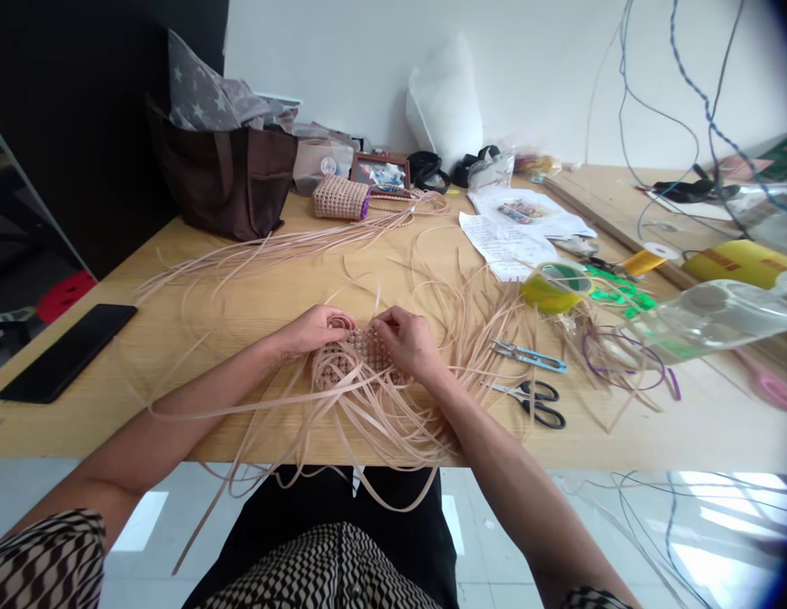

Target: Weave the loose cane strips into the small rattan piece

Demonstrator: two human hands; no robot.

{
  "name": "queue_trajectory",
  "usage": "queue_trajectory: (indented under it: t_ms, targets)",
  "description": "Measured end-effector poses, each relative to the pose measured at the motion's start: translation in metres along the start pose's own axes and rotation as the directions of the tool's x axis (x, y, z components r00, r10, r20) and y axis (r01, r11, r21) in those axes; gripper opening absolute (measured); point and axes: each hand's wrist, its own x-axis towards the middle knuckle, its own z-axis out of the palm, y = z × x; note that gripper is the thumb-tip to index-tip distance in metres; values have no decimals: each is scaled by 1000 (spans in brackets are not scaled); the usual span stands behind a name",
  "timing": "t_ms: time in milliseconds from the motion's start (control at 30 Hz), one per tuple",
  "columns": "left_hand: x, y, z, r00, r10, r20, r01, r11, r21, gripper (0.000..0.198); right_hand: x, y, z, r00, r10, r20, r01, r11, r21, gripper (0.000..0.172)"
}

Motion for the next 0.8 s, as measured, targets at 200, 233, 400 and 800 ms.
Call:
queue_trajectory:
  t_ms: [200,233,400,800]
  targets:
    - [1,-4,0,1000,-9,-14,8,999,-43,23,0,3,-1,997,-59,48,57,997,52,13]
    - [1,-5,0,1000,-6,-11,5,999,-44,23,0,4,-2,994,-90,64,85,994,70,15]
    - [1,-7,0,1000,4,-8,-4,999,-39,25,3,10,-1,966,-234,106,222,968,113,21]
    - [-1,-2,0,990,133,38,-137,980,147,28,1,10,-1,903,-377,205,388,922,-16,18]
